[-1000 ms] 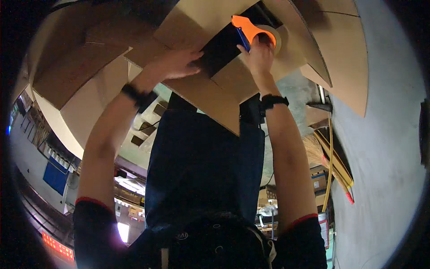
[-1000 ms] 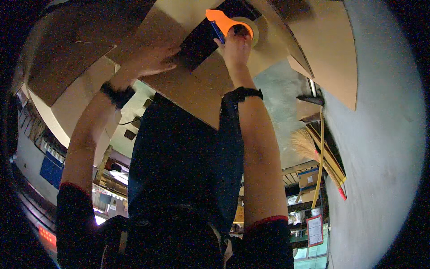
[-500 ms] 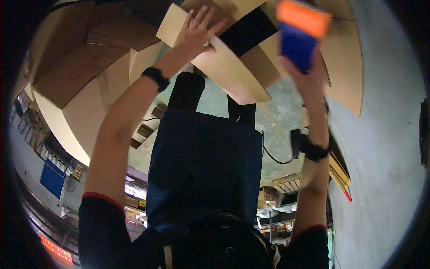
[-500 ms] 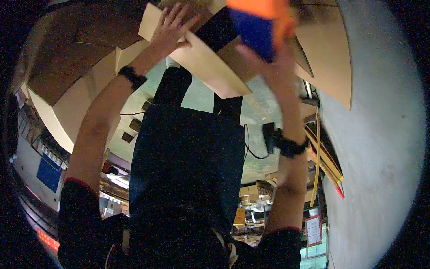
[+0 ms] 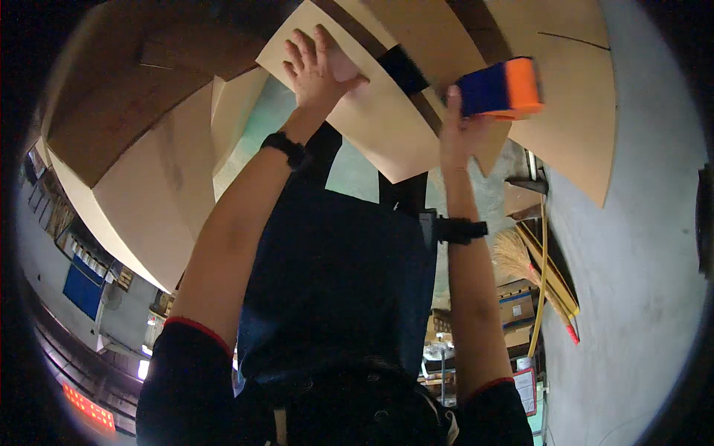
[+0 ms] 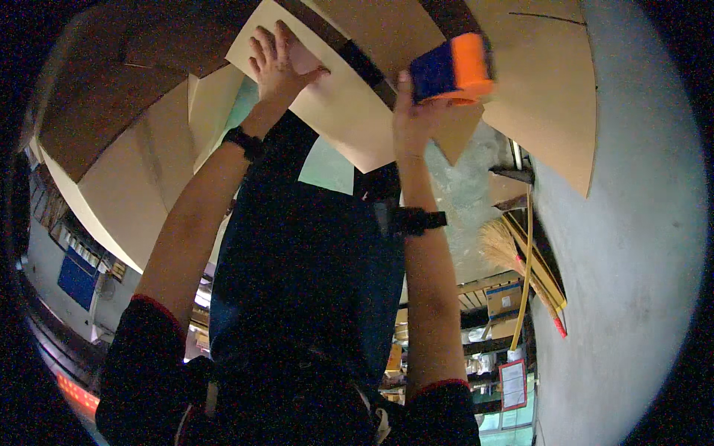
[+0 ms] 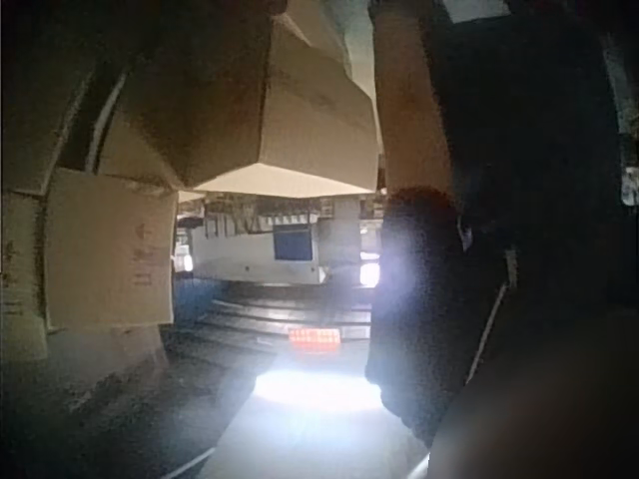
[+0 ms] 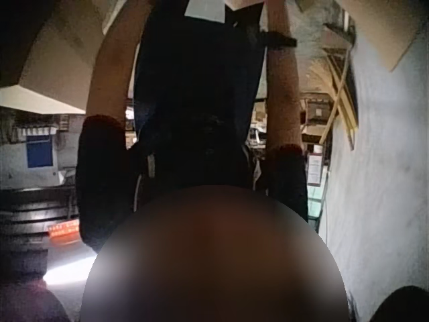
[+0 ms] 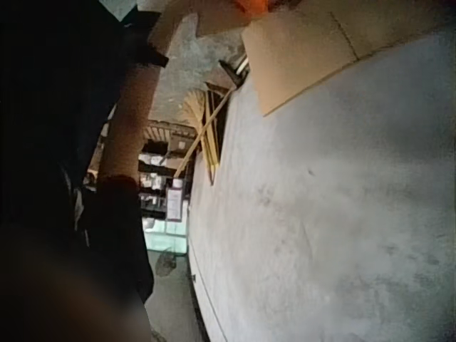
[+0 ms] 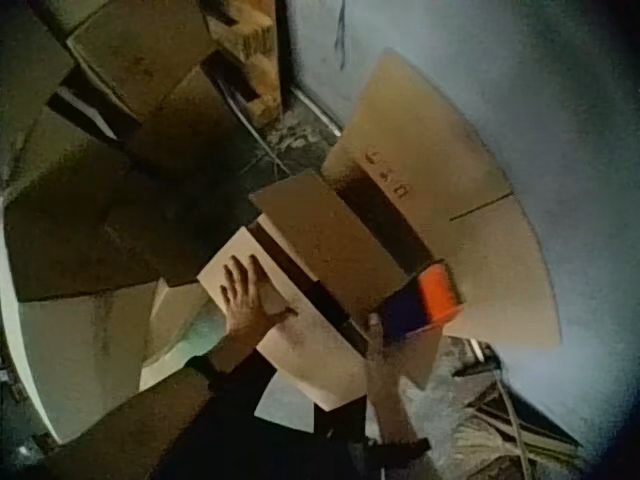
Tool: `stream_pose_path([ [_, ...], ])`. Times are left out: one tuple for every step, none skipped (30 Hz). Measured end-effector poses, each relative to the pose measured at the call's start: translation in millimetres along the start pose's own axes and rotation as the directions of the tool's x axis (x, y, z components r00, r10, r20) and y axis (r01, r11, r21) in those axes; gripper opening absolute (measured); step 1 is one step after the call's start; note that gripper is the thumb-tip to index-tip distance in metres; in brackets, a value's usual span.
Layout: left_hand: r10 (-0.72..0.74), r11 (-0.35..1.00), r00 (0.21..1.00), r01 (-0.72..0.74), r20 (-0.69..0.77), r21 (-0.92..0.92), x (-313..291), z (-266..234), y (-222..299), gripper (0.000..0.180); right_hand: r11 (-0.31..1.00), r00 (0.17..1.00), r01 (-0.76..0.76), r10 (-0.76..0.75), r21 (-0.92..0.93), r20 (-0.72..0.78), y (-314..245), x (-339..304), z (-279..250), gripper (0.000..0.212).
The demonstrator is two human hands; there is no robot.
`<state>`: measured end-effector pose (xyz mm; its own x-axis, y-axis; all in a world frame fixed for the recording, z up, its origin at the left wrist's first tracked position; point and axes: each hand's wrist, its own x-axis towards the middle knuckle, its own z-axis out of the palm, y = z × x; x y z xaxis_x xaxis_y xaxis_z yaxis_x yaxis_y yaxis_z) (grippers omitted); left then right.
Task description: The person assembles flat cardboard boxes by hand, then seals the bottom of each box with tape using a tape dispenser.
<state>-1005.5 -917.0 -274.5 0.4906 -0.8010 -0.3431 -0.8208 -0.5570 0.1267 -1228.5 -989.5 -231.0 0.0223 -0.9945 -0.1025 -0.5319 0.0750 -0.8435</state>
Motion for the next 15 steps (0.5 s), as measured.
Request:
stream_pose_path([
  [0.047, 0.997, 0.996, -0.051, -0.076, -0.052, -2, 1, 0, 0.130, 0.994, 1.000, 0.003, -0.002, -0.107, 0.014, 13, -6, 4, 0.068],
  [0.088, 0.990, 0.985, -0.103, -0.148, -0.095, -7, -4, 2, 0.128, 0.994, 1.000, 0.000, 0.001, -0.109, 0.012, 19, -8, 8, 0.068],
  [0.138, 0.985, 0.966, -0.156, -0.217, -0.067, -9, -9, 7, 0.117, 0.966, 0.991, 0.128, -0.117, -0.222, 0.062, 24, -7, 12, 0.068],
  [0.151, 0.983, 0.964, -0.169, -0.217, -0.071, -5, -15, 13, 0.117, 0.910, 0.967, 0.252, -0.225, -0.330, 0.118, 32, -5, 16, 0.068],
  [0.363, 0.932, 0.923, -0.358, -0.130, 0.059, -1, -20, 17, 0.111, 0.894, 0.946, 0.315, -0.271, -0.319, 0.176, 40, 0, 18, 0.068],
  [0.551, 0.825, 0.834, -0.541, -0.018, 0.166, 5, -26, 23, 0.105, 0.893, 0.949, 0.310, -0.269, -0.326, 0.165, 48, 2, 14, 0.068],
  [0.647, 0.731, 0.757, -0.650, 0.093, 0.208, 11, -30, 30, 0.096, 0.913, 0.949, 0.296, -0.249, -0.281, 0.192, 47, 6, 12, 0.064],
  [0.640, 0.735, 0.763, -0.644, 0.097, 0.212, 13, -25, 26, 0.096, 0.931, 0.944, 0.287, -0.236, -0.224, 0.230, 38, 11, 11, 0.061],
  [0.671, 0.715, 0.735, -0.675, 0.094, 0.182, 18, -18, 23, 0.094, 0.933, 0.943, 0.287, -0.235, -0.220, 0.235, 31, 17, 3, 0.061],
  [0.692, 0.701, 0.716, -0.697, 0.092, 0.155, 19, -9, 17, 0.093, 0.998, 0.922, -0.047, 0.060, -0.043, 0.383, 16, 24, -7, 0.056],
  [0.694, 0.700, 0.715, -0.698, 0.088, 0.152, 19, -6, 18, 0.093, 0.915, 0.785, -0.398, 0.304, 0.062, 0.540, 1, 32, -22, 0.053],
  [0.664, 0.711, 0.736, -0.676, 0.130, 0.193, 20, -1, 18, 0.093, 0.916, 0.786, -0.397, 0.304, 0.063, 0.538, -12, 35, -32, 0.053],
  [0.630, 0.721, 0.758, -0.652, 0.169, 0.234, 21, 2, 18, 0.093, 0.805, 0.673, -0.590, 0.445, 0.065, 0.591, -25, 36, -42, 0.050],
  [0.631, 0.721, 0.757, -0.653, 0.170, 0.232, 23, 7, 17, 0.093, 0.655, 0.529, -0.754, 0.557, 0.053, 0.640, -30, 34, -50, 0.048],
  [0.654, 0.709, 0.748, -0.658, 0.115, 0.253, 25, 10, 13, 0.089, 0.660, 0.490, -0.750, 0.505, 0.048, 0.711, -24, 30, -53, 0.047],
])
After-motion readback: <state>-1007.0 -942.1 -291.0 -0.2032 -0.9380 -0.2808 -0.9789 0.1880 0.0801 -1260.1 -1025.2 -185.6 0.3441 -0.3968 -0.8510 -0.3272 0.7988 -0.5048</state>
